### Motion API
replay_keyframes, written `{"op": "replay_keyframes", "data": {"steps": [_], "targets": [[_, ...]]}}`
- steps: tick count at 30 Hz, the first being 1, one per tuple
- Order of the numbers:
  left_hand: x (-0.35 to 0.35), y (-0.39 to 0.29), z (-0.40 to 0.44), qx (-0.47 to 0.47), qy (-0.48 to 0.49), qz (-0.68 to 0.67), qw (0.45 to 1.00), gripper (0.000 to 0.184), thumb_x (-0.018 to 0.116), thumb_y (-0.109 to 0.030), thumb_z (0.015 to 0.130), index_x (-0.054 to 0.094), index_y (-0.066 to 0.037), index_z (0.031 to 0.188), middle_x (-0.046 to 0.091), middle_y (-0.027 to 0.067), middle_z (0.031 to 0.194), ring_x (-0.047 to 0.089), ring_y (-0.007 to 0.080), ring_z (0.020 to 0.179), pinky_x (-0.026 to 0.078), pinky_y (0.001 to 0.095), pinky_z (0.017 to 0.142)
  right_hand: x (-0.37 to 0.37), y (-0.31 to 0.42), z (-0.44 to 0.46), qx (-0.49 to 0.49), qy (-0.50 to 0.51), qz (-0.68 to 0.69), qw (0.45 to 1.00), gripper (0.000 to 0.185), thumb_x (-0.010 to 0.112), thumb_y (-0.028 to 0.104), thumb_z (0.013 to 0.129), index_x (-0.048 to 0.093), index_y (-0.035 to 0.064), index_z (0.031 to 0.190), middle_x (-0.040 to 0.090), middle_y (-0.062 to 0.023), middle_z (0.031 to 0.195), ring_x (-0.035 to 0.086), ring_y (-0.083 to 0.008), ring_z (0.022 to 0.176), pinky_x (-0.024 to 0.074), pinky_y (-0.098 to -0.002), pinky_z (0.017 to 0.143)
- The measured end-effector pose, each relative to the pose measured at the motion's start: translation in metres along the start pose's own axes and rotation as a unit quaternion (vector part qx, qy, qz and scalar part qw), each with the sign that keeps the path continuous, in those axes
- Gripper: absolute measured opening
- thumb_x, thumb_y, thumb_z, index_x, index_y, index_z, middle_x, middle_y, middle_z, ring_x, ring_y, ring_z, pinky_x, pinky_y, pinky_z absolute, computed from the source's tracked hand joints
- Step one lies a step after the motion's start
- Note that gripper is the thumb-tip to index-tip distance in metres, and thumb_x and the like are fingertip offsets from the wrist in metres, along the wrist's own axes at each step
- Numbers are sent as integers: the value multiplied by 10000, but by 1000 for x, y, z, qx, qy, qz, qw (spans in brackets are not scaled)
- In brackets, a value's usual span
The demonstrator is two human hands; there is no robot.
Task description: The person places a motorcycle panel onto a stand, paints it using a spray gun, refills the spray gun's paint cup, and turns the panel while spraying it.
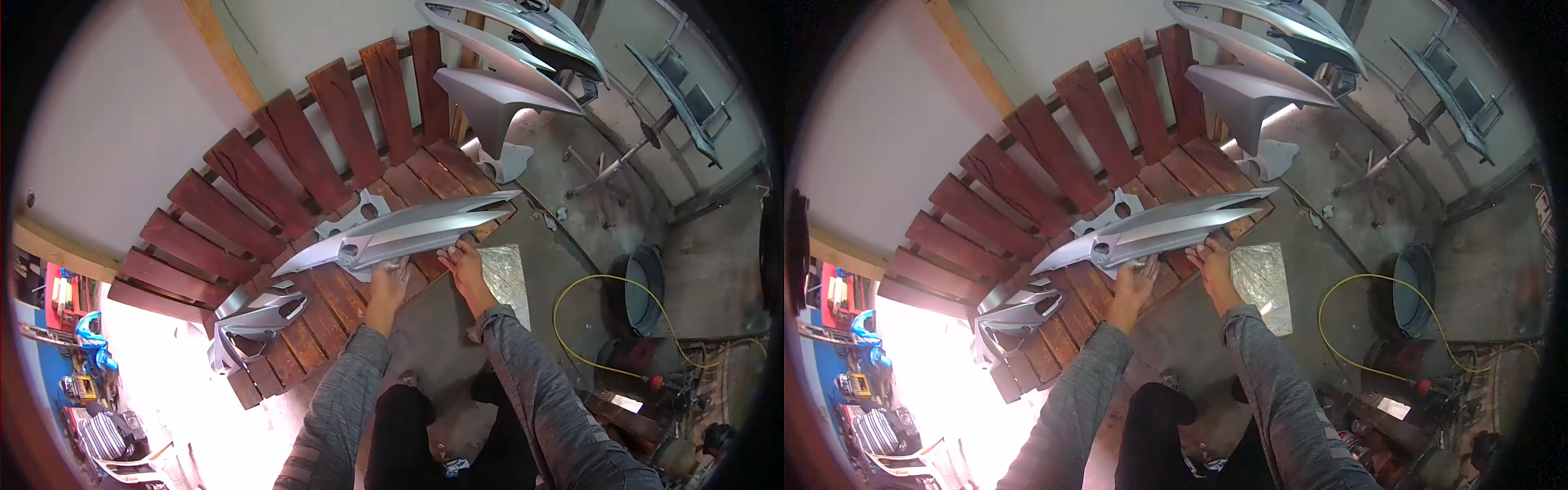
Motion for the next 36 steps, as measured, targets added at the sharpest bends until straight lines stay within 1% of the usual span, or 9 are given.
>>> {"op": "replay_keyframes", "data": {"steps": [12,16,19,21,24,26,29,31,36], "targets": [[68,16,-73,-52,0,22,998,382,500,9,732,481,-17,1113,528,95,1085,449,330,1272,352,460,1085,-25,64,-79,-12,-31,32,999,173,509,14,909,549,-8,1075,620,-87,988,643,-198,909,541,-314,837],[114,49,-107,-100,10,49,994,409,486,5,757,486,-48,1163,517,110,1176,456,349,1264,352,483,1080,-48,132,-131,-35,-61,22,997,171,506,8,907,549,-21,1070,622,-88,988,646,-206,908,551,-320,817],[178,73,-140,-139,19,59,988,478,478,-14,769,474,-72,1243,512,111,1234,462,349,1260,353,479,1081,-72,194,-165,-49,-111,20,992,156,501,2,910,555,-25,1055,619,-84,974,646,-200,900,553,-317,814],[226,90,-161,-152,47,95,983,431,463,5,726,496,-26,1155,555,101,1169,490,292,1249,386,435,1043,-89,238,-182,-69,-121,13,990,171,503,4,912,558,-29,1071,619,-87,978,648,-196,881,558,-306,796],[292,127,-177,-196,85,96,972,527,470,3,720,462,-33,1246,545,109,1204,496,291,1246,376,435,1054,-119,308,-213,-105,-166,31,980,196,500,3,913,556,-41,1096,628,-95,976,654,-191,840,565,-285,746],[343,148,-189,-204,150,108,961,539,451,28,732,433,-44,1266,475,126,1283,419,351,1304,311,478,1109,-131,360,-237,-128,-179,31,975,206,495,-2,912,552,-51,1104,637,-102,966,655,-188,831,566,-279,723],[416,179,-213,-224,189,115,949,479,450,33,724,437,-16,1200,483,134,1236,417,355,1304,311,483,1110,-156,433,-271,-181,-204,8,962,218,489,-5,911,549,-61,1113,639,-106,964,655,-186,830,566,-274,718],[460,198,-225,-227,203,129,944,427,444,40,724,444,-6,1149,478,141,1194,431,361,1283,335,490,1099,-170,476,-285,-203,-210,21,956,223,485,-6,911,544,-71,1116,633,-109,966,654,-184,828,567,-273,711],[550,255,-246,-254,262,123,923,496,432,40,739,407,29,1234,471,146,1276,489,334,1233,392,481,1063,-210,571,-322,-258,-242,19,935,254,494,-1,909,521,-88,1146,621,-115,979,660,-204,824,567,-294,713]]}}
Point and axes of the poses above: each hand's wrist, its own z-axis towards the middle knuckle, its own x-axis out of the palm, y = z × x, the point moved 10 cm from there along z, towards the middle knuckle
